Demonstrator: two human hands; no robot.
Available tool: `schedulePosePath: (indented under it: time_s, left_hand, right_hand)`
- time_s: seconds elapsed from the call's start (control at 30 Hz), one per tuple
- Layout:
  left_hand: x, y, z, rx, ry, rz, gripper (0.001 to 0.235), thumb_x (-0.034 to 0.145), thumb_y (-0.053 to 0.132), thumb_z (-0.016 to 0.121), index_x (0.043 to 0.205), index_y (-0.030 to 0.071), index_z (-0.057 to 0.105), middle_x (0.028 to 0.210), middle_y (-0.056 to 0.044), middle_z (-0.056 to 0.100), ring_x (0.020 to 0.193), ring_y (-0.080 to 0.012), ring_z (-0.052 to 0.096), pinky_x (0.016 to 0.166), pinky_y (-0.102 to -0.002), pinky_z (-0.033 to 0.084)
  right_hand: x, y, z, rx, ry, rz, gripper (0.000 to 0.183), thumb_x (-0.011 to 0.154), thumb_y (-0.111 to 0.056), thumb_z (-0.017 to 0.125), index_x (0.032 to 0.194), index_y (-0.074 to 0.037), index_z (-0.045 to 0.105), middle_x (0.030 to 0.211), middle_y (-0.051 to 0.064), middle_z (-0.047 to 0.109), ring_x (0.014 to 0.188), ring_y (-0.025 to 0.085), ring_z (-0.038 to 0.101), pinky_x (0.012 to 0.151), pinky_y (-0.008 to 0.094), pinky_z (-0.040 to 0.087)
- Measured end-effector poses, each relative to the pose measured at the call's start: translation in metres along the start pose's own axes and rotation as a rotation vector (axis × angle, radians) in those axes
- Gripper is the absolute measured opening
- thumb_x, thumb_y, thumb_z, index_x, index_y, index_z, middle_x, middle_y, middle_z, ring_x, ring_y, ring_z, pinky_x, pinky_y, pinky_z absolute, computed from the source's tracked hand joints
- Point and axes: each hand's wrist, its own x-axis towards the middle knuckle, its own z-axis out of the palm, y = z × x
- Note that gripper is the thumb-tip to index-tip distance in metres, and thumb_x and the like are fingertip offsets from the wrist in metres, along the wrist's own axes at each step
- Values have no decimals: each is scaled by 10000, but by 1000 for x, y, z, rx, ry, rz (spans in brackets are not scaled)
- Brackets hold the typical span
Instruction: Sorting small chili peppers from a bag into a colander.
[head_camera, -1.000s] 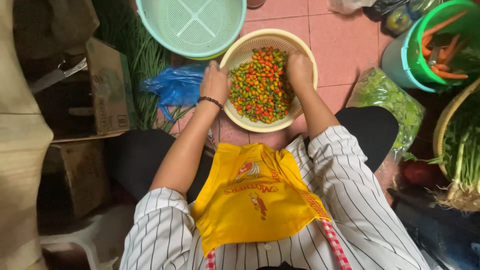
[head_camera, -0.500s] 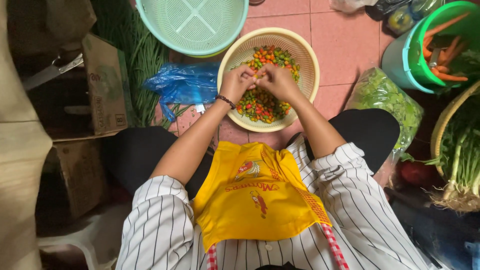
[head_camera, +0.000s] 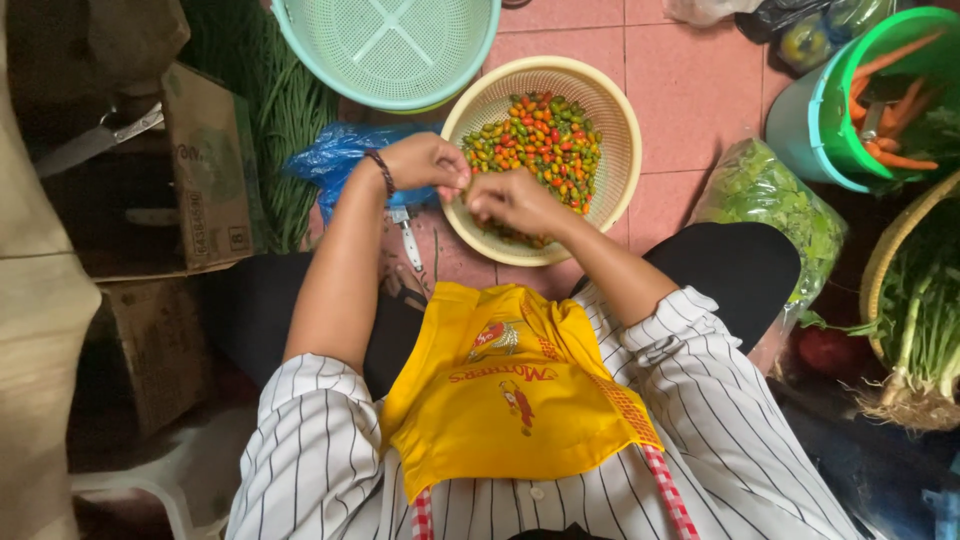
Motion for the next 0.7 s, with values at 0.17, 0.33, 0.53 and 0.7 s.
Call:
schedulePosePath:
  time_s: [0.17,0.33,0.53,0.7]
  left_hand:
    - [-4,-7,-14,-2,252,-18,102,900,18,676,989,-14,713,853,-42,743,696,-92,695,661,-263,594]
    - [22,3,15,124,387,16,142,906,47,709,1021,-32,738,798,-65,765,675,-114,744,648,-282,609]
    - [52,-19,34,401,464,-37,331,831,78,737,1146,-20,710,767,-160,758,655,-189,763,660,-339,606]
    - [74,-30,33,429,428,-25,344,816,123,739,1135,-4,712,805,-170,749,670,-231,776,714,-360,618]
  right_hand:
    - [10,-13,22,-120,-242,-48,331,845,-116,638,1166,-73,705,894,151,734,774,317,710,726,451,550]
    - [58,105,-33,-809,494,241,216,909,-187,635,788,-52,752,736,226,698,650,408,697,608,532,549]
    - [96,192,-46,-1057,723,368,227,864,-186,688,683,-57,730,655,212,692,563,363,705,512,488,563]
    - [99,210,-38,-1129,706,319,144,844,-129,685,710,-88,719,686,174,716,595,339,721,523,474,572]
